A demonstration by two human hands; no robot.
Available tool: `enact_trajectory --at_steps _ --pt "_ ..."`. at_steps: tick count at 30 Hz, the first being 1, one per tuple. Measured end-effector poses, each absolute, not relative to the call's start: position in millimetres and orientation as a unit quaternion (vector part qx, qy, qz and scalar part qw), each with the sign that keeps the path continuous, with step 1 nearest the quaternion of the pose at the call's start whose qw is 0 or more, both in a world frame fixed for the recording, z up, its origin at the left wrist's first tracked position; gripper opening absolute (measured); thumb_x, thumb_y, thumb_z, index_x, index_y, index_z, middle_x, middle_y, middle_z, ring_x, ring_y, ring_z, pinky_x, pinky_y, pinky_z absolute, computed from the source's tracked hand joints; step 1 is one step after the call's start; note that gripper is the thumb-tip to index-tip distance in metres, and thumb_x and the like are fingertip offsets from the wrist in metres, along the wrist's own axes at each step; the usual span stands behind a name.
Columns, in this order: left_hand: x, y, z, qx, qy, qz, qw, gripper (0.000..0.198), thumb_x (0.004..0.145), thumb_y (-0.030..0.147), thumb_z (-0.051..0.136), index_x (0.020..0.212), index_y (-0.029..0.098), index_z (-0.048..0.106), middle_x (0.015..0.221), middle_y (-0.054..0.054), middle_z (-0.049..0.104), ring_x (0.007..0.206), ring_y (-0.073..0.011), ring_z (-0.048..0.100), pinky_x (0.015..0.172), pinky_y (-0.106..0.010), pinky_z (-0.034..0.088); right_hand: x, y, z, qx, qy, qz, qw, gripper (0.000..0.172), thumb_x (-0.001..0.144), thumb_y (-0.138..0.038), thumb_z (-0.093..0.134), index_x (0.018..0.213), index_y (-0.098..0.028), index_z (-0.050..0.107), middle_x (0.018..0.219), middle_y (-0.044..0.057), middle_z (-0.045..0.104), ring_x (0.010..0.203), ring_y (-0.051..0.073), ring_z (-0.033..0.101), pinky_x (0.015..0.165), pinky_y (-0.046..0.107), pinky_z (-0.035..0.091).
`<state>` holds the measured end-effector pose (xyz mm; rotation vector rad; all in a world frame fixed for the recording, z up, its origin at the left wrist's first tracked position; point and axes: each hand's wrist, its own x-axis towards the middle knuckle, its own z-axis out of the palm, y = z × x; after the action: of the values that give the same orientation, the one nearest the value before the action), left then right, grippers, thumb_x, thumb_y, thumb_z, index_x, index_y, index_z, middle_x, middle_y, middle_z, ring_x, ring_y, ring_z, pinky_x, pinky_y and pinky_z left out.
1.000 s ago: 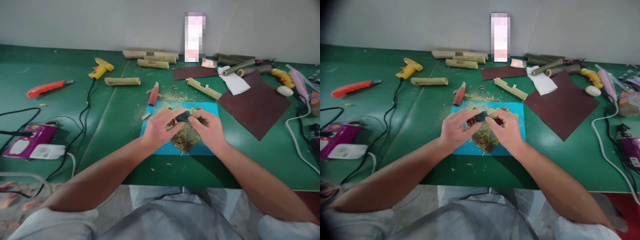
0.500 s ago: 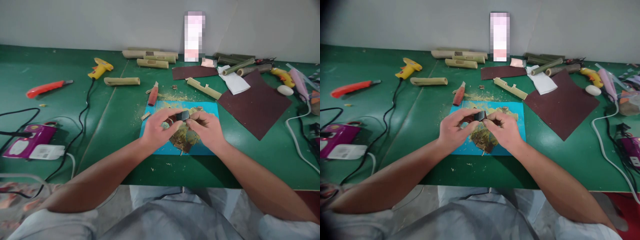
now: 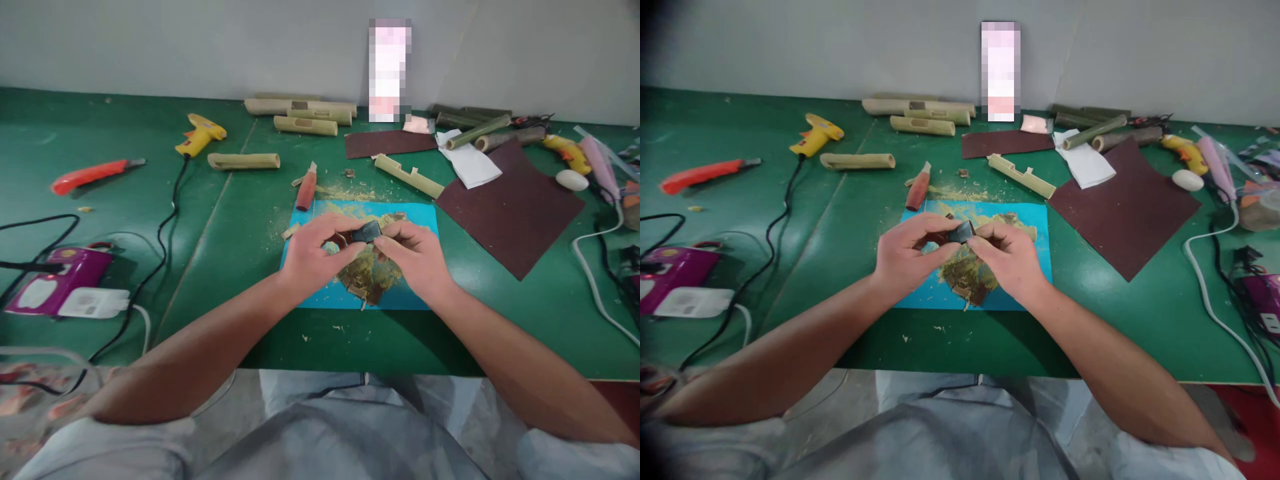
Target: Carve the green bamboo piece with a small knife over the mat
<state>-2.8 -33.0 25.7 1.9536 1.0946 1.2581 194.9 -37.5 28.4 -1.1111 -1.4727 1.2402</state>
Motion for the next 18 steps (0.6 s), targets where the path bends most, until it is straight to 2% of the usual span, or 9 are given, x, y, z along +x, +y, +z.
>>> enact_trajectory --at_steps 8,14,18 --pt "-2.7 -31.7 23.7 0.705 0.411 0.481 0.32 0.022 0.081 0.023 0.079 0.103 0.021 0.075 0.094 -0.002 0.074 0.078 -0.0148 0.07 0.069 -0.028 0.062 193.9 -38.0 30.4 -0.439 -0.549 0.542 0.462 0.015 0.083 -0.038 0.071 0.075 -0.026 0.071 0.067 -0.004 0.069 0.059 0.013 0.063 0.063 0.032 0.051" --pt "-2.5 -32.4 23.1 0.722 0.414 0.484 0.272 0.02 0.082 0.022 0.079 0.102 0.019 0.075 0.091 -0.003 0.073 0.074 -0.0126 0.068 0.066 -0.025 0.06 191.5 -38.0 29.9 -0.415 -0.515 0.586 0.468 0.016 0.083 -0.038 0.073 0.074 -0.025 0.072 0.071 -0.002 0.073 0.058 0.015 0.067 0.062 0.033 0.054" --pt "-3.5 -32.2 24.7 0.747 0.405 0.479 0.218 0.02 0.084 0.02 0.077 0.104 0.018 0.075 0.093 -0.003 0.074 0.075 -0.0124 0.068 0.066 -0.024 0.059 192.5 -38.1 29.3 -0.411 -0.524 0.59 0.457 0.016 0.084 -0.038 0.071 0.076 -0.025 0.074 0.075 0.0 0.075 0.062 0.015 0.07 0.066 0.034 0.056"
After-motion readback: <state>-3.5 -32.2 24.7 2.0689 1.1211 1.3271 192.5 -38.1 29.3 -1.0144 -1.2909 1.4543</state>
